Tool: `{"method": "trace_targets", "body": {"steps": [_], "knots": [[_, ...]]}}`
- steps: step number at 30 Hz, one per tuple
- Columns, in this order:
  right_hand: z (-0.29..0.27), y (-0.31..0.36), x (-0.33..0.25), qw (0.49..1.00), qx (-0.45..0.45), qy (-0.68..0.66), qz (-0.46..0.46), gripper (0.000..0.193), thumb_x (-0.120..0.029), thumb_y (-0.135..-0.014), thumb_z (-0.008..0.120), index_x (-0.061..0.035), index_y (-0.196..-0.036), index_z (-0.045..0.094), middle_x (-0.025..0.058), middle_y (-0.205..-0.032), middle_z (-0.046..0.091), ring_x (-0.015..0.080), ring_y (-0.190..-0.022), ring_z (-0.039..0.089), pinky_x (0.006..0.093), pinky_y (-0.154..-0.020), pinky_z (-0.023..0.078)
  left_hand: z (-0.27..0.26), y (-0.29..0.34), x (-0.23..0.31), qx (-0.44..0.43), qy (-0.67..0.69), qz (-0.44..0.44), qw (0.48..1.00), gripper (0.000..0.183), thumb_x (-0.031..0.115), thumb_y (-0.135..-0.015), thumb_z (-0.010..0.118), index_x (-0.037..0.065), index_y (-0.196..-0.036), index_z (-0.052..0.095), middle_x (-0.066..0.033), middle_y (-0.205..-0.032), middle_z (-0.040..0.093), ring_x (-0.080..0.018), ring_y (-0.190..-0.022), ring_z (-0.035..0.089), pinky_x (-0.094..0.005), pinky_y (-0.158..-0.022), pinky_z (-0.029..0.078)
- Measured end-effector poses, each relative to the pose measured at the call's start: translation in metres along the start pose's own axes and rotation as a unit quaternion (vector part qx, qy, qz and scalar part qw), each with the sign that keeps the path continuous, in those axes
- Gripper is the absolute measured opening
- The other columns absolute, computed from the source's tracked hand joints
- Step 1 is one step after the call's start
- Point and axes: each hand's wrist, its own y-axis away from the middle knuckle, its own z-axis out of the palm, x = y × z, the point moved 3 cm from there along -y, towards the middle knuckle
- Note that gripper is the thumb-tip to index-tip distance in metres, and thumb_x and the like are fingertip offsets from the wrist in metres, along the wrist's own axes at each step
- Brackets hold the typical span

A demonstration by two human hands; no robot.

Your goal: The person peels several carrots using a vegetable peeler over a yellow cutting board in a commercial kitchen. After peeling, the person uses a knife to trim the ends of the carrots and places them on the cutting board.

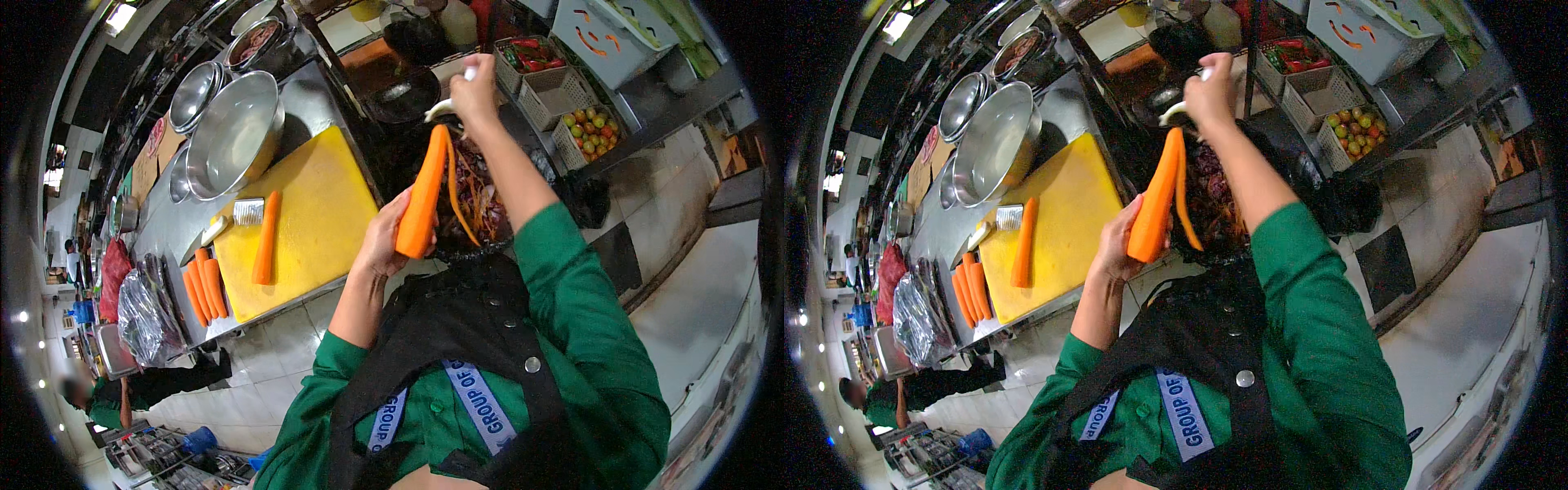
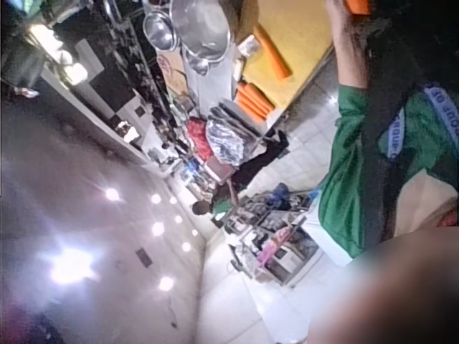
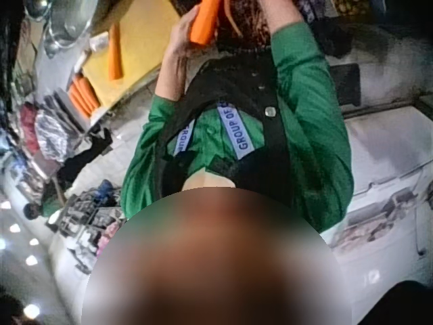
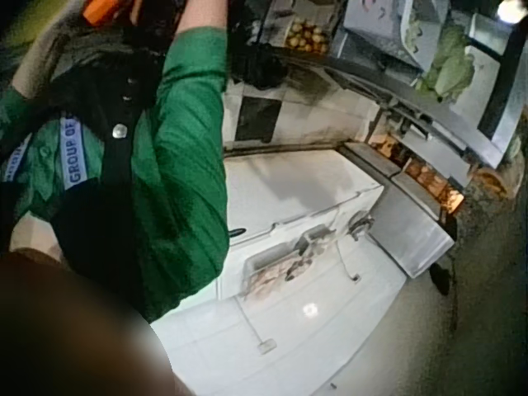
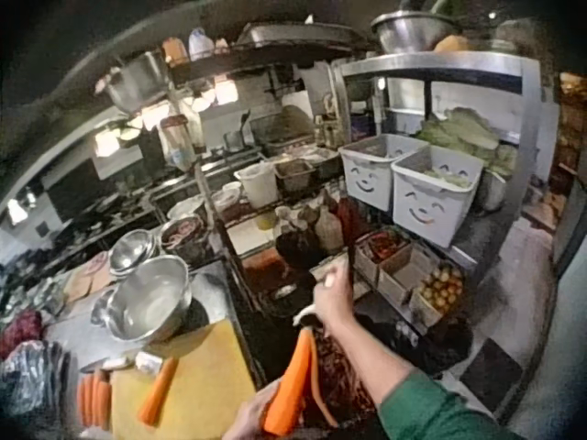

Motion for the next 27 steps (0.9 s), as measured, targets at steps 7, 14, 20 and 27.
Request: {"method": "trace_targets", "body": {"steps": [7, 14, 20, 27], "knots": [[-0.005, 0.061, -0.006, 0.994, -0.026, -0.086, -0.065, 0.031, -0.003, -0.079, 0.056, -0.0065, -0.106, 0.041, 0.0081, -0.108, 0.045, 0.0179, -0.097, 0.046, 0.032, -0.086, 0.039, -0.02, -0.023, 0.003, 0.106, 0.11, 0.057, 0.987, 0.047, 0.043, -0.099, 0.026, 0.006, -0.119, 0.046, -0.01, -0.088, 0.06, -0.0216, -0.077, 0.061, -0.0369, -0.066, 0.052], [0.009, 0.127, -0.012, 0.984, -0.121, -0.132, 0.017, 0.03, 0.005, -0.077, 0.052, -0.0061, -0.102, 0.04, 0.0117, -0.114, 0.042, 0.0196, -0.105, 0.043, 0.0321, -0.095, 0.034, -0.012, -0.033, -0.003, 0.137, 0.127, 0.084, 0.979, 0.047, 0.046, -0.098, 0.028, 0.008, -0.117, 0.049, -0.0083, -0.1, 0.059, -0.0214, -0.09, 0.059, -0.0382, -0.08, 0.047], [0.018, 0.124, -0.032, 0.972, -0.191, -0.136, -0.003, 0.03, 0.007, -0.076, 0.049, -0.0057, -0.102, 0.039, 0.0117, -0.112, 0.043, 0.0186, -0.102, 0.043, 0.0311, -0.094, 0.035, -0.007, -0.023, 0.016, 0.12, 0.099, 0.101, 0.983, 0.047, 0.045, -0.098, 0.03, 0.008, -0.121, 0.047, -0.0094, -0.107, 0.059, -0.0215, -0.096, 0.059, -0.0387, -0.085, 0.046], [0.019, 0.126, -0.045, 0.974, -0.179, -0.128, -0.054, 0.029, 0.004, -0.076, 0.049, -0.0058, -0.101, 0.039, 0.0122, -0.103, 0.046, 0.0232, -0.099, 0.047, 0.0337, -0.091, 0.037, -0.01, -0.021, 0.02, 0.088, 0.113, 0.169, 0.975, 0.045, 0.043, -0.098, 0.031, 0.007, -0.121, 0.046, -0.0098, -0.107, 0.058, -0.0209, -0.093, 0.06, -0.0375, -0.082, 0.048]]}}
